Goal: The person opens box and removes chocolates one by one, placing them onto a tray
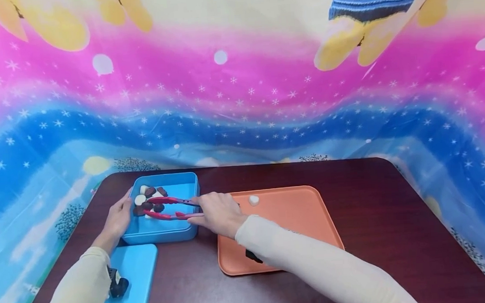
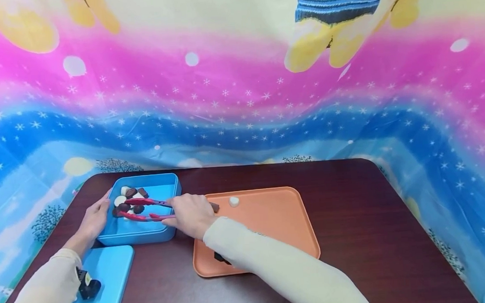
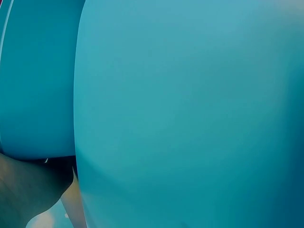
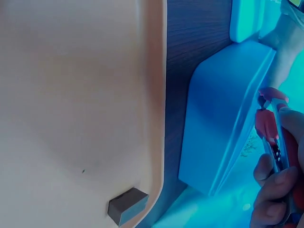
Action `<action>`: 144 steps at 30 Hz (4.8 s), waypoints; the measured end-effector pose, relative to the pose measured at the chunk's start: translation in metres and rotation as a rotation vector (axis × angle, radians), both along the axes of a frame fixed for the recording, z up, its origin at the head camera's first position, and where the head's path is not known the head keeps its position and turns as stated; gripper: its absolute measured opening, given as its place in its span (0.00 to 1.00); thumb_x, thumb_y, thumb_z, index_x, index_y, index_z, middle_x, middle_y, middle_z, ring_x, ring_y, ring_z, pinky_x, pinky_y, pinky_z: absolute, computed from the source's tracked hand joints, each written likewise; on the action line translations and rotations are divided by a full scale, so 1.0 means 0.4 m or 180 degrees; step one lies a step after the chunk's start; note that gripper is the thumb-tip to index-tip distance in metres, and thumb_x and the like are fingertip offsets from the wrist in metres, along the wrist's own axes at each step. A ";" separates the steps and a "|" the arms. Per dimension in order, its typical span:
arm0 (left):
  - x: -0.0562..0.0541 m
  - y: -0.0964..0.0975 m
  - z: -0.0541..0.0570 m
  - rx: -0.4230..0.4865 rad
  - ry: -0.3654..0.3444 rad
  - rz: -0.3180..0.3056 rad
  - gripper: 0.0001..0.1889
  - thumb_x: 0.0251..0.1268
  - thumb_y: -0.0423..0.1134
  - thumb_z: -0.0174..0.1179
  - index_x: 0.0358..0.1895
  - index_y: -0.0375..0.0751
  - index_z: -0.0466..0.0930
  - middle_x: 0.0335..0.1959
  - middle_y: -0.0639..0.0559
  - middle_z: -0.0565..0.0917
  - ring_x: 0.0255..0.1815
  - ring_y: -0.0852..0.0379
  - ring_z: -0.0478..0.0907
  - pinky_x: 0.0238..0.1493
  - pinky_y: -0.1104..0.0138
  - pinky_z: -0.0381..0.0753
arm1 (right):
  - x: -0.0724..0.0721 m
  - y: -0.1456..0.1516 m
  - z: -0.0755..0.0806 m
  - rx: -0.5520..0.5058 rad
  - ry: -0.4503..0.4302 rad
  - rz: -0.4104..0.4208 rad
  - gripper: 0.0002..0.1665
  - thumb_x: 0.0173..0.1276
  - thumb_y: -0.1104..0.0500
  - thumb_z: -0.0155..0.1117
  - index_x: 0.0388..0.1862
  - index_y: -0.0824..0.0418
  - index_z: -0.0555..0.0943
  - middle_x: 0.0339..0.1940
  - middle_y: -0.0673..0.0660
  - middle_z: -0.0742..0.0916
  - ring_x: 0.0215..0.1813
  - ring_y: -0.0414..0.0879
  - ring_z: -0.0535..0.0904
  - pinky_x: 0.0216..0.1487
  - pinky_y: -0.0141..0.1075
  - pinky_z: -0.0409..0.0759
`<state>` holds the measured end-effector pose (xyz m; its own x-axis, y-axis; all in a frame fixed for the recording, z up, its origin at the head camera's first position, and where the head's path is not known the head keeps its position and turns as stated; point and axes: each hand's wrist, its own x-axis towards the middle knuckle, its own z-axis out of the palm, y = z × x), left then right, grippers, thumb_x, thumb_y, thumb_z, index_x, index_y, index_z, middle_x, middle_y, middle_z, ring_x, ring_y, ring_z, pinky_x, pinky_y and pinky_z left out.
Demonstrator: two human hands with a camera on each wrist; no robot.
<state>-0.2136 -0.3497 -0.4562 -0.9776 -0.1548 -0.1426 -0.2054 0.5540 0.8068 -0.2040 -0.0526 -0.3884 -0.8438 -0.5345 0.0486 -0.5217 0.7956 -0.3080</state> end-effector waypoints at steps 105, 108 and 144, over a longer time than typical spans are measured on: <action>-0.018 -0.005 -0.003 0.0013 0.0130 -0.0025 0.30 0.86 0.52 0.25 0.83 0.49 0.38 0.84 0.38 0.44 0.84 0.30 0.40 0.79 0.33 0.45 | 0.106 0.677 -0.029 0.0259 0.0143 -0.0944 0.34 0.60 0.35 0.73 0.61 0.51 0.85 0.17 0.43 0.75 0.24 0.39 0.67 0.21 0.33 0.64; -0.027 -0.003 -0.001 0.0003 0.0135 -0.0035 0.30 0.86 0.52 0.25 0.83 0.49 0.39 0.84 0.39 0.44 0.84 0.31 0.40 0.80 0.34 0.46 | 0.102 0.680 -0.025 0.0214 0.0007 -0.1085 0.43 0.57 0.32 0.73 0.67 0.53 0.81 0.15 0.45 0.72 0.22 0.41 0.65 0.20 0.34 0.61; -0.022 0.001 0.004 -0.0037 0.0122 -0.0012 0.30 0.86 0.52 0.25 0.83 0.49 0.38 0.84 0.38 0.44 0.83 0.30 0.41 0.79 0.34 0.47 | 0.078 0.483 -0.017 -0.0862 -0.0418 -0.0907 0.32 0.51 0.31 0.77 0.47 0.48 0.82 0.20 0.48 0.75 0.19 0.41 0.66 0.18 0.32 0.63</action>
